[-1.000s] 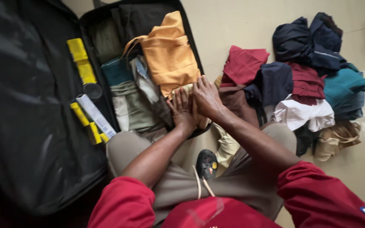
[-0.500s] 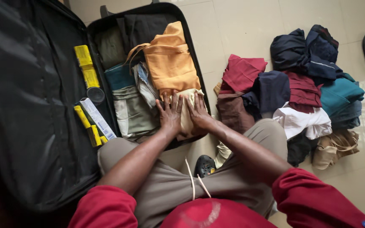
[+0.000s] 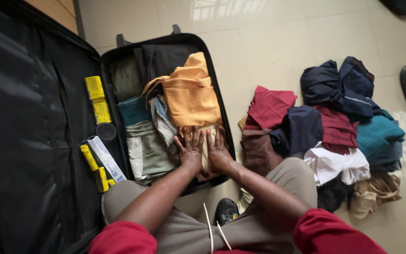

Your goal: The person folds clothes from a pile on the floor by hand and packs them into an open suitcase.

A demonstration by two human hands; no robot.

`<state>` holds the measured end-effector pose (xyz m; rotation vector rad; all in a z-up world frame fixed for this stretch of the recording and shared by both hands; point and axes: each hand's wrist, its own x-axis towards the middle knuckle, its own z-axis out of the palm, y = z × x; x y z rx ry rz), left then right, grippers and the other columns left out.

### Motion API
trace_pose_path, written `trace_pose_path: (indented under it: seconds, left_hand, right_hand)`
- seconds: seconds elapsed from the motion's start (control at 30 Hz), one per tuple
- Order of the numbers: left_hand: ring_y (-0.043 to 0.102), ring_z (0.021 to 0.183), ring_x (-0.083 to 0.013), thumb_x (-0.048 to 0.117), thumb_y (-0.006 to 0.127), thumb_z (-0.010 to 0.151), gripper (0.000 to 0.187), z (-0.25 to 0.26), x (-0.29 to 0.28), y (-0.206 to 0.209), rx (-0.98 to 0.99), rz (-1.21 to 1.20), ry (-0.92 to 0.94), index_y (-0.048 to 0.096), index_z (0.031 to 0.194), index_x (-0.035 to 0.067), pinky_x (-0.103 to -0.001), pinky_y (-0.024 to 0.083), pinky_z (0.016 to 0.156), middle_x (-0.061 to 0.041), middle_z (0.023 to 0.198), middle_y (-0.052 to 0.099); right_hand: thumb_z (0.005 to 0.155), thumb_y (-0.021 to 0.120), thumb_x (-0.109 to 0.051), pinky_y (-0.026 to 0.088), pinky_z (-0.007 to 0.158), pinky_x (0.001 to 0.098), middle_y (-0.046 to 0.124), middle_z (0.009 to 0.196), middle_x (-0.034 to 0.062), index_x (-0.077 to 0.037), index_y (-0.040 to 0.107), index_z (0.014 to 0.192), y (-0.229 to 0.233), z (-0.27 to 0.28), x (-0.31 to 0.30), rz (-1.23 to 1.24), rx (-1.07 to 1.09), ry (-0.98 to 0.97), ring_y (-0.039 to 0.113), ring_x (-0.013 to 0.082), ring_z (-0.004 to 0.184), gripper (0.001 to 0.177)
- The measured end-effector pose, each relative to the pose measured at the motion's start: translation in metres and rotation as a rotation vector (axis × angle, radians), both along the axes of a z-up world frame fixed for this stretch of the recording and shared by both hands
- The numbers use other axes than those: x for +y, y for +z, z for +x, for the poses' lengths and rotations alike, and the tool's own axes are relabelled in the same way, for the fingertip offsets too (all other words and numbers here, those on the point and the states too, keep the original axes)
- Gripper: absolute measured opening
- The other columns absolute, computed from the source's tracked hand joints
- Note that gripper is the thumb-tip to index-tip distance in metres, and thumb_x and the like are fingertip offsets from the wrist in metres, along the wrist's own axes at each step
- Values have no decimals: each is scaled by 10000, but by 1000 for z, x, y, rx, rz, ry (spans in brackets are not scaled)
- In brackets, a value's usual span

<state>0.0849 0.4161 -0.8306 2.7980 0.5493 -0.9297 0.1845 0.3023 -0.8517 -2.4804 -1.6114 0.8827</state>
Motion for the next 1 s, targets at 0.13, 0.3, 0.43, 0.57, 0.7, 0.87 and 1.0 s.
trace_pose_path:
  seconds: [0.13, 0.3, 0.43, 0.57, 0.7, 0.87, 1.0]
  left_hand:
    - [-196, 1505, -553, 809, 868, 387, 1763, 5, -5, -17, -18, 31, 14, -169, 1642, 133, -872, -22, 1058, -175, 1708, -224]
    - [-183, 1501, -567, 816, 863, 376, 1764, 4, -2, -23, -84, 18, 17, -162, 1639, 133, -888, -13, 1043, -175, 1700, -211]
    - [-184, 1508, -568, 814, 871, 359, 1784, 7, 1, -21, -48, -33, 17, -163, 1642, 130, -888, -11, 1040, -195, 1704, -217]
    - [-185, 1502, -573, 815, 873, 357, 1788, 6, 3, -23, -77, -19, 9, -162, 1641, 121, -894, -13, 1035, -207, 1703, -207]
    - [-200, 1510, -559, 816, 874, 362, 1798, 6, 2, -24, -56, -43, 25, -170, 1643, 108, -893, -18, 1043, -205, 1705, -210]
    - [-216, 1484, -575, 787, 897, 361, 1779, 8, -2, -45, -91, 27, 15, -167, 1634, 144, -900, -19, 1018, -171, 1698, -232]
    - [-209, 1501, -571, 786, 892, 364, 1767, 7, -4, -69, -109, 24, 25, -150, 1644, 157, -902, -17, 1035, -177, 1708, -223]
  right_hand:
    - [655, 890, -282, 26, 1240, 570, -174, 1543, 456, 60, -274, 1474, 7, 6, 4, -88, 272, -131, -159, 652, 1451, 1464]
    - [634, 865, -106, 306, 1074, 532, 116, 1337, 563, 70, -385, 1382, -27, 16, -10, -35, 272, 2, 160, 694, 1258, 1467]
    - [642, 762, -67, 581, 640, 465, 650, 700, 328, 59, -428, 1422, -69, 18, -21, -141, 470, -122, 682, 438, 660, 1428]
    - [729, 657, -142, 584, 780, 507, 720, 942, 433, 203, -268, 1473, -68, 21, -17, -326, 436, -52, 735, 497, 863, 1236]
    - [648, 871, -147, 251, 1202, 449, -25, 1400, 643, 14, -435, 1409, -25, 15, 1, -45, 242, -76, 214, 611, 1402, 1520]
    - [635, 881, -308, 106, 1270, 514, -196, 1528, 507, -26, -375, 1489, 0, 5, 0, -73, 239, -123, -58, 626, 1488, 1544]
    - [580, 946, -430, 51, 1273, 523, -187, 1600, 366, 13, -236, 1507, 6, 7, 5, -74, 184, -60, -132, 607, 1500, 1566]
